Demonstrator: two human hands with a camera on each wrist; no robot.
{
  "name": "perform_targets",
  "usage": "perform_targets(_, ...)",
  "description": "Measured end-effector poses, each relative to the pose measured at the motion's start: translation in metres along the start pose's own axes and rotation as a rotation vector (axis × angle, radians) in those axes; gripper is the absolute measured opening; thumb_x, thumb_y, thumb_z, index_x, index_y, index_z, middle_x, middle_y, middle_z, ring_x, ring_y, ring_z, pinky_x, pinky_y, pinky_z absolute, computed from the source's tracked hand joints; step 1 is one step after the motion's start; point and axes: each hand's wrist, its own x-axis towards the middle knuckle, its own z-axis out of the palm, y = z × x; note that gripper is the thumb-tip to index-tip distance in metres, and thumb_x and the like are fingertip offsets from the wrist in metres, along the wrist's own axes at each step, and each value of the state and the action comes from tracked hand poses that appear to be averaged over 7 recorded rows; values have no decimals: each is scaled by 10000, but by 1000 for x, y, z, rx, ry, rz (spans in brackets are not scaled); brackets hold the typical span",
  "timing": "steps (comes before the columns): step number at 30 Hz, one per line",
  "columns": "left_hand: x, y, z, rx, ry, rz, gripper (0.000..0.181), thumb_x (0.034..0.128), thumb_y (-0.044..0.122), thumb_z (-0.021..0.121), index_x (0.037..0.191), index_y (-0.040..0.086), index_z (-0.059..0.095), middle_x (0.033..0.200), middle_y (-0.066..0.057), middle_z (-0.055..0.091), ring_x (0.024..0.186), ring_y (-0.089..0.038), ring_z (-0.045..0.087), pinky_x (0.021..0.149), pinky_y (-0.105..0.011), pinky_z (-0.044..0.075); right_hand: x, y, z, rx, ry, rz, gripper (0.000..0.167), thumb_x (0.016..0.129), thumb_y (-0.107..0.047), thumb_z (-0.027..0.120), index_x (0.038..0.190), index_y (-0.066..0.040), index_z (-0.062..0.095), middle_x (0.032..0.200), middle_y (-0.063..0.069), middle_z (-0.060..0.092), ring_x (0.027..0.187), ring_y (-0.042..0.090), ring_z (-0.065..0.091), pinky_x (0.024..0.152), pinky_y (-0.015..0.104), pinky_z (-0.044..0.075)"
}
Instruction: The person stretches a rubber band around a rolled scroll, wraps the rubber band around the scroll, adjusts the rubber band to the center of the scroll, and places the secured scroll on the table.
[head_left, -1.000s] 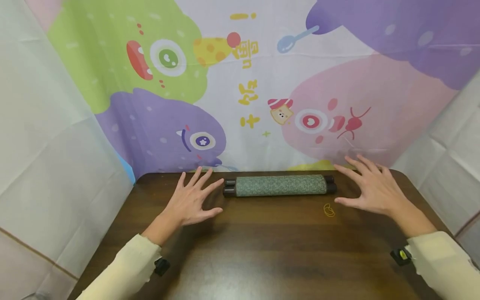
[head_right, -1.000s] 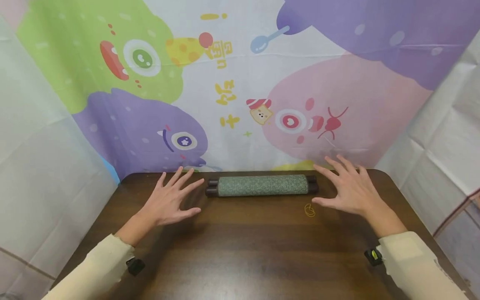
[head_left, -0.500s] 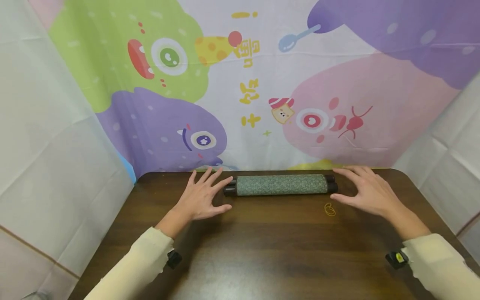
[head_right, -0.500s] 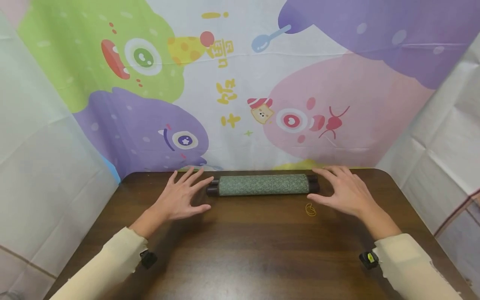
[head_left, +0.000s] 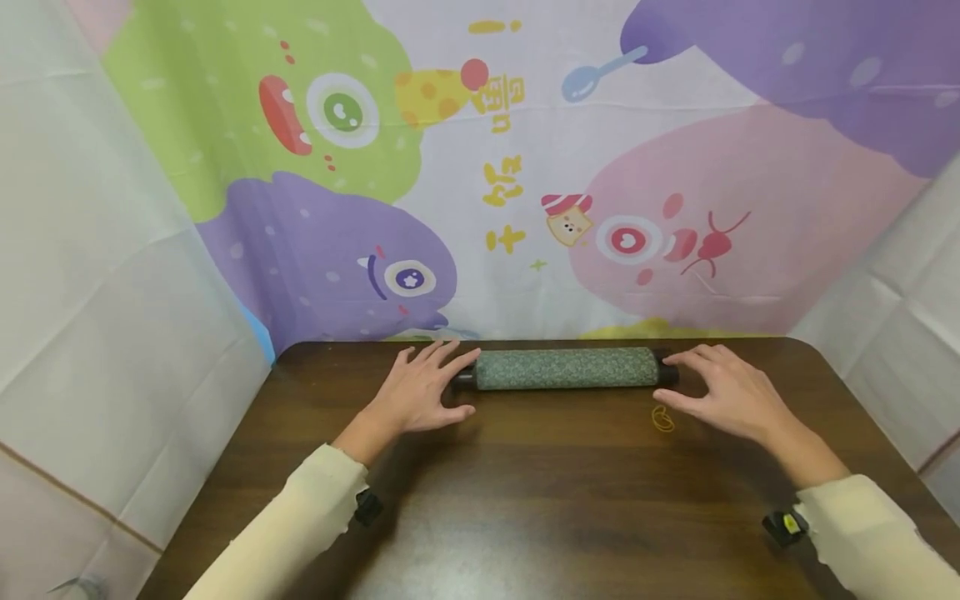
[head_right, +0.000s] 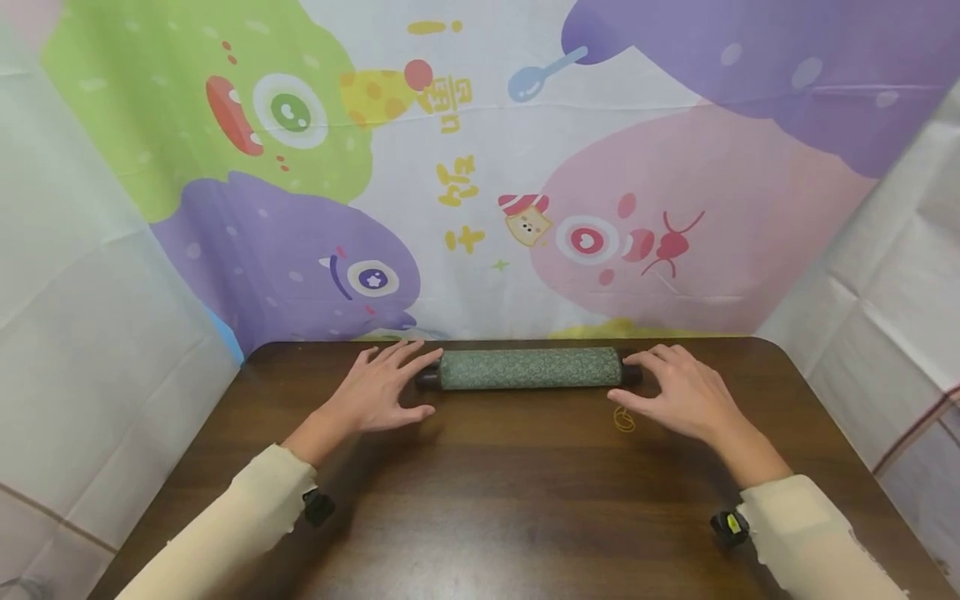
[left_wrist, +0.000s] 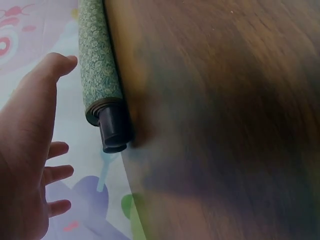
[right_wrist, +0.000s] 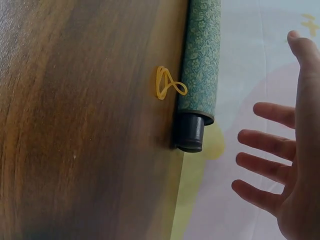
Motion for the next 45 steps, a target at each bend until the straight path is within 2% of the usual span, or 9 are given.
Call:
perform_targets(5,7,3,4,-3,-30,-16,911,989,658,719,1767,340,367,1794,-144,455,1618,-425,507,1203,-727,456,2,-1,1,12,-4,13,567,1000,-620,751,1329,-161,797,1345,147,804,1202,417,760,859,648,623)
perform_targets(8,13,5,8,0,-45,-17,906,992,651,717,1767,339,366,1790,-145,458,1600,-416,527,1176,-694,474,2,-2,2,16,-5,26,538,1010,-613,744,1280,-153,815,1266,123,838,1056,356,797,793,569,624)
perform_targets(11,17,8,11,-8,-51,-21,899,991,638,727,1762,339,377,1785,-143,464,1593,-409,534,1166,-681,482,3,-3,5,23,-6,35,503,1014,-594,751,1229,-146,831,1196,104,855,895,259,774,711,476,593)
perform_targets(15,20,11,13,-19,-62,-24,882,999,625,725,1763,362,371,1794,-139,450,1605,-406,520,1177,-688,476,4,-4,10,29,-20,43,505,998,-604,772,1201,-146,838,1147,87,861,802,170,703,669,413,548)
perform_targets(20,26,14,14,-26,-73,-14,880,1006,626,719,1767,379,354,1808,-140,427,1628,-406,491,1203,-697,460,5,-4,16,30,-47,52,498,970,-597,810,1185,-148,837,1069,68,856,770,150,673,637,393,531)
perform_targets(28,38,18,20,-53,-112,-3,890,1021,600,719,1781,362,323,1831,-135,388,1654,-415,454,1235,-694,439,5,-2,25,26,-101,60,416,962,-564,831,1086,-167,854,986,20,858,793,187,750,645,452,575)
perform_targets(36,50,26,29,-72,-122,24,886,1040,571,712,1790,330,305,1837,-143,375,1665,-411,446,1267,-697,419,3,-4,32,29,-132,59,376,961,-568,838,1028,-197,837,980,4,856,809,210,761,630,463,568)
perform_targets(45,56,34,34,-17,-137,25,836,1079,551,688,1790,335,304,1830,-132,394,1663,-380,457,1268,-651,449,-5,-3,40,25,-148,35,343,970,-515,849,1027,-177,828,891,-49,804,712,106,667,588,378,520)
